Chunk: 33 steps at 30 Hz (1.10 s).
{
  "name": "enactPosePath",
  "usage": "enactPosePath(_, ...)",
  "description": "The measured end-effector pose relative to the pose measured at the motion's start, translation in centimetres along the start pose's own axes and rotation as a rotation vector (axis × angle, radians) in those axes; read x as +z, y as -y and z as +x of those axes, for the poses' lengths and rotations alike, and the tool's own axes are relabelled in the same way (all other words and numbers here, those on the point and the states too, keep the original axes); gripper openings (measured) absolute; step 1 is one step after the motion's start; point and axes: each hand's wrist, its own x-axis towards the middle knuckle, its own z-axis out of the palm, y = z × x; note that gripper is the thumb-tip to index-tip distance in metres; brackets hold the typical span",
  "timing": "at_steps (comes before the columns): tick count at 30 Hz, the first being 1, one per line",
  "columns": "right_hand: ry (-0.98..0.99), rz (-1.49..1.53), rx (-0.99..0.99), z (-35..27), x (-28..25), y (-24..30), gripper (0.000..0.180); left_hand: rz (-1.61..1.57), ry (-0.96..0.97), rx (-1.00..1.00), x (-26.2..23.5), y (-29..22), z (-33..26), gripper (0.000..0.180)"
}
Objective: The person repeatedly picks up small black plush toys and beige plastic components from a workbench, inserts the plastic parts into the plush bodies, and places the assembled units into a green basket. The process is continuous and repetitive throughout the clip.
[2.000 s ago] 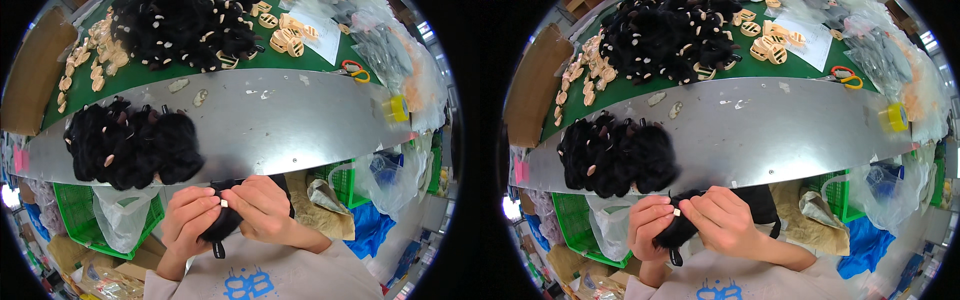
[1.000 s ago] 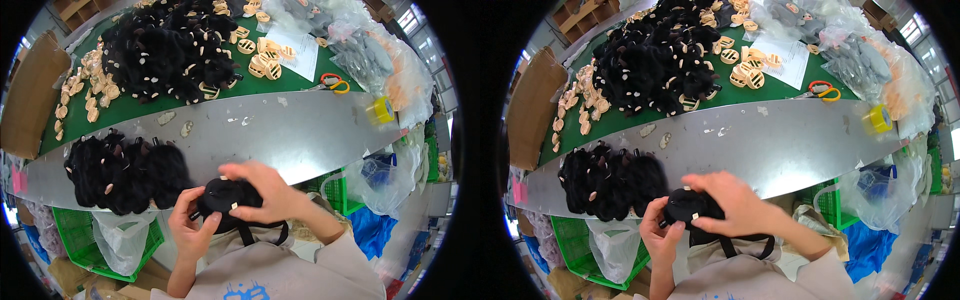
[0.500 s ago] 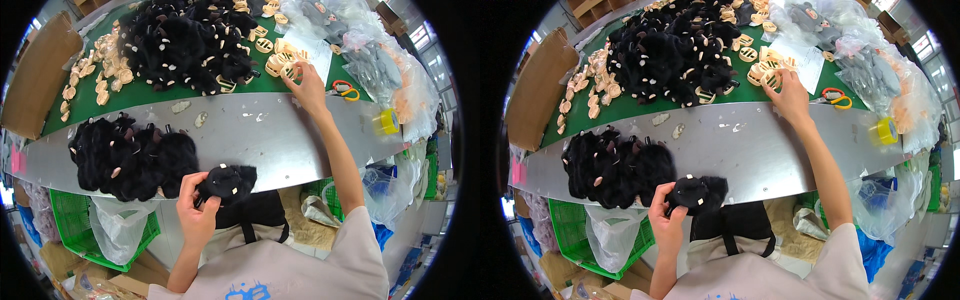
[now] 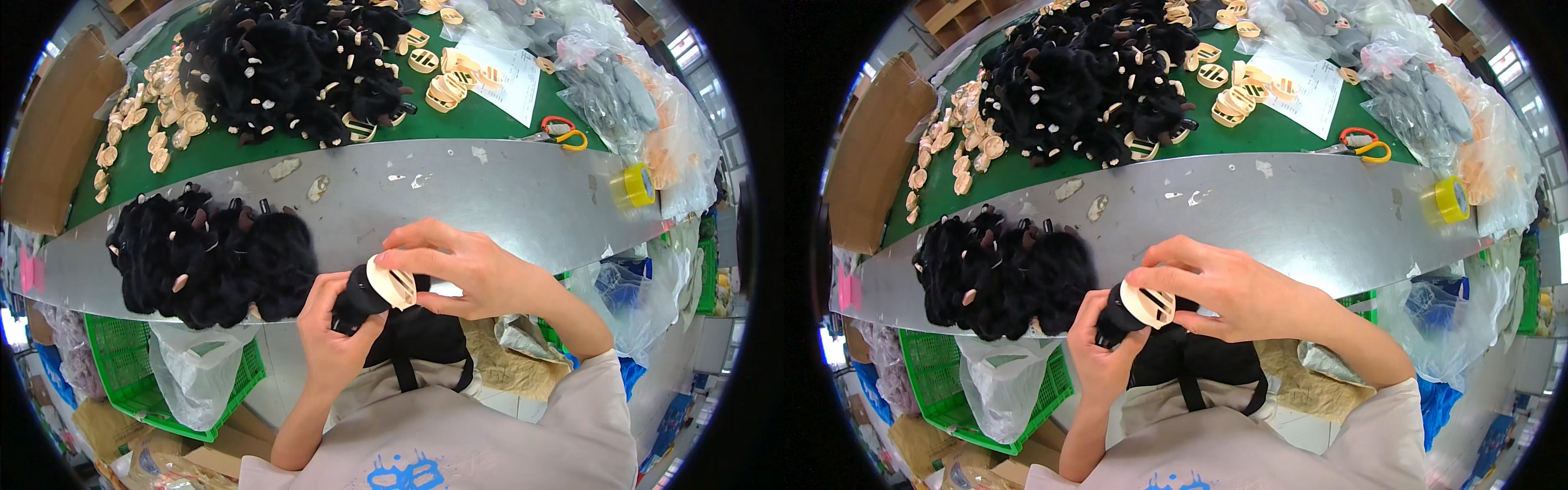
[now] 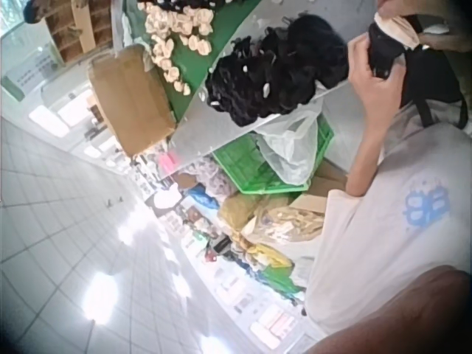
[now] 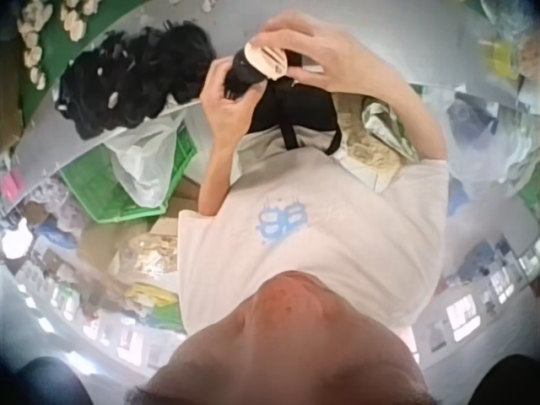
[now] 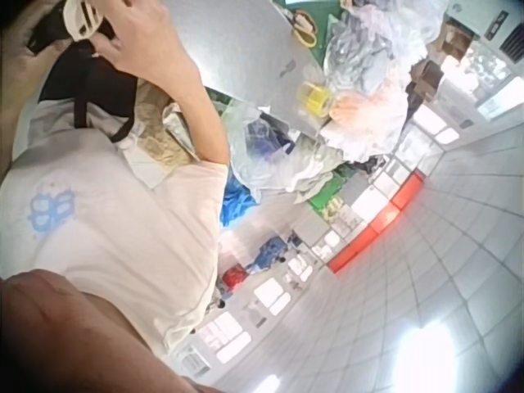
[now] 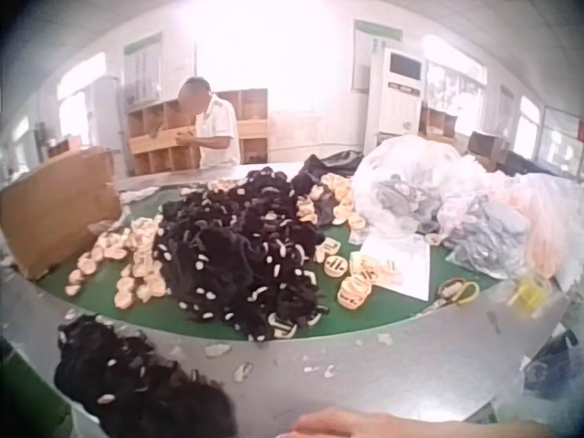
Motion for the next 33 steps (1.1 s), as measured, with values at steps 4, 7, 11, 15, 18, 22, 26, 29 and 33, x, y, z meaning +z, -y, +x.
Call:
enactPosePath(4, 0.052, -0.026, -0.078, 0.4, -0.3, 1.1, 0.056, -0.180, 0.052, -0.137, -0.6, -0.4, -0.5, 0.025)
enactPosePath(7, 0.097, -0.092, -0.107, 1.1, -0.5, 1.9, 0.054, -0.311, 0.088, -0.260, -1.1, -1.2, -0.7, 0.021)
enactPosePath(11, 0.126, -0.144, -0.141, 1.4, -0.6, 2.4, 0.051, -0.370, 0.141, -0.308, -1.8, -1.8, -0.9, 0.020)
enactPosePath(15, 0.219, -0.176, -0.142, 1.8, -0.8, 3.2, 0.054, -0.304, 0.162, -0.246, -2.2, -2.0, -1.1, 0.020)
enactPosePath(18, 0.247, -0.186, -0.178, 2.2, -1.0, 3.6, 0.051, -0.277, 0.182, -0.207, -2.5, -1.9, -1.3, 0.020)
enactPosePath(22, 0.267, -0.194, -0.153, 2.4, -0.9, 3.8, 0.051, -0.195, 0.165, -0.172, -2.5, -2.6, -1.3, 0.022)
enactPosePath(26, 0.248, -0.203, -0.175, 2.4, -0.5, 3.3, 0.050, -0.062, 0.119, -0.092, -2.3, -2.6, -1.5, 0.023)
enactPosePath(29, 0.195, -0.074, -0.187, 2.3, 0.1, 3.2, 0.041, 0.004, 0.092, 0.001, -2.3, -2.3, -1.8, 0.029)
enactPosePath(33, 0.008, 0.157, -0.110, 3.7, 1.5, 3.0, 0.028, 0.097, -0.021, 0.062, -1.6, -2.7, -2.0, 0.042)
